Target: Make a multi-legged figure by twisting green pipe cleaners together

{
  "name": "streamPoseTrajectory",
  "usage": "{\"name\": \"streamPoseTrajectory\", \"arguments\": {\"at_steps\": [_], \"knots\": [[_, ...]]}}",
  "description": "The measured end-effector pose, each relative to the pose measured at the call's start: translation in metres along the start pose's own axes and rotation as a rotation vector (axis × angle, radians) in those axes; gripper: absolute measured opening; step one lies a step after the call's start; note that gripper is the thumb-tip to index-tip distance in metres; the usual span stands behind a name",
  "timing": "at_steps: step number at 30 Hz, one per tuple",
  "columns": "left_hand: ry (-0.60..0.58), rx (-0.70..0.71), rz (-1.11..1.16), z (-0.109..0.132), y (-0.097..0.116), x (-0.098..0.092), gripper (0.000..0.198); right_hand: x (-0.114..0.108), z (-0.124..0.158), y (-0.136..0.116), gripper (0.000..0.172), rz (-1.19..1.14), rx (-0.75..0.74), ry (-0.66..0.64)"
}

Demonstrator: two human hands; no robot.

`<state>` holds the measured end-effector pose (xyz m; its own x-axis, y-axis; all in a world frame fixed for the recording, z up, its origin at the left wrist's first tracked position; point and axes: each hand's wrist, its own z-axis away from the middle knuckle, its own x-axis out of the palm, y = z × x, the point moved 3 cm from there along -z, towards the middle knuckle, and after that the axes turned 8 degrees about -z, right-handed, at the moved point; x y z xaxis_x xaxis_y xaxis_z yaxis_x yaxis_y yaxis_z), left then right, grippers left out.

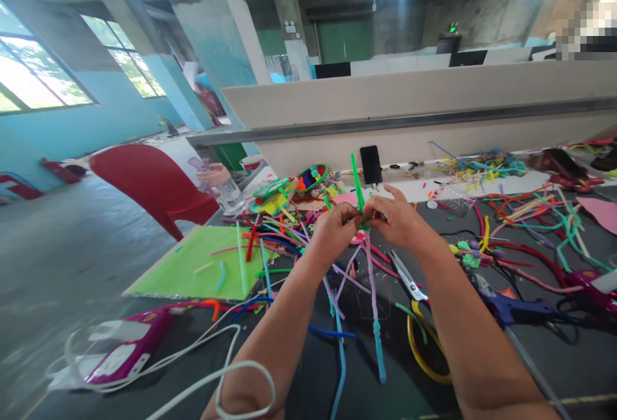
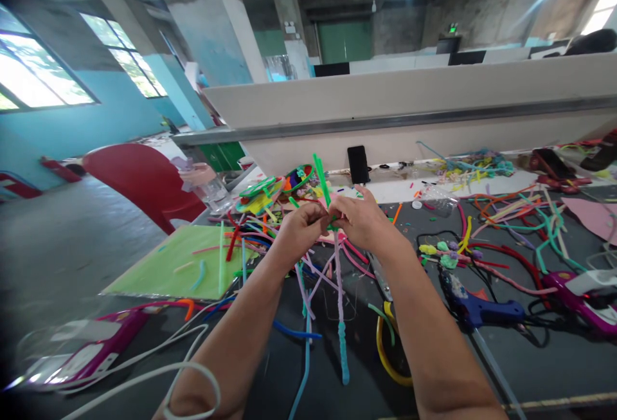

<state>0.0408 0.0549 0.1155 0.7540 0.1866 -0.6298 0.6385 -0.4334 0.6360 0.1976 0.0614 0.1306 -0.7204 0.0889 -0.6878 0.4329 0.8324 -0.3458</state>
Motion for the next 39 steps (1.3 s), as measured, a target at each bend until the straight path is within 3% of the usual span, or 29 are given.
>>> {"name": "streamPoseTrajectory", "arguments": {"at_steps": [6, 10, 16, 18, 21, 28, 34, 39], "knots": [[0.014, 0.023, -0.014, -0.001, -0.002, 0.0, 0.011, 0.002, -0.001, 0.001, 0.032, 0.008, 0.001, 0.054], [-0.003, -0.006, 0.032, -0.002, -0.002, 0.0, 0.009, 0.005, -0.002, 0.0, 0.033, -0.042, -0.015, 0.055], [0.068, -0.052, 0.061, -0.002, -0.001, -0.004, 0.003, 0.009, -0.003, -0.006, 0.038, -0.081, 0.002, 0.068], [0.03, -0.051, 0.126, -0.001, 0.0, -0.004, 0.003, 0.009, -0.003, -0.006, 0.038, -0.089, 0.011, 0.099], [-0.029, -0.021, 0.158, -0.001, 0.003, -0.005, 0.008, 0.011, -0.003, -0.005, 0.038, -0.09, 0.024, 0.141], [-0.035, 0.023, 0.054, 0.001, 0.007, -0.006, 0.023, 0.014, -0.003, -0.003, 0.04, -0.066, 0.099, 0.167], [-0.069, 0.054, 0.069, 0.004, 0.012, -0.008, 0.029, 0.004, -0.003, -0.002, 0.015, -0.048, 0.067, 0.138], [-0.054, 0.066, 0.05, 0.005, 0.013, -0.011, 0.029, -0.003, -0.003, -0.011, 0.014, -0.032, 0.105, 0.153]]}}
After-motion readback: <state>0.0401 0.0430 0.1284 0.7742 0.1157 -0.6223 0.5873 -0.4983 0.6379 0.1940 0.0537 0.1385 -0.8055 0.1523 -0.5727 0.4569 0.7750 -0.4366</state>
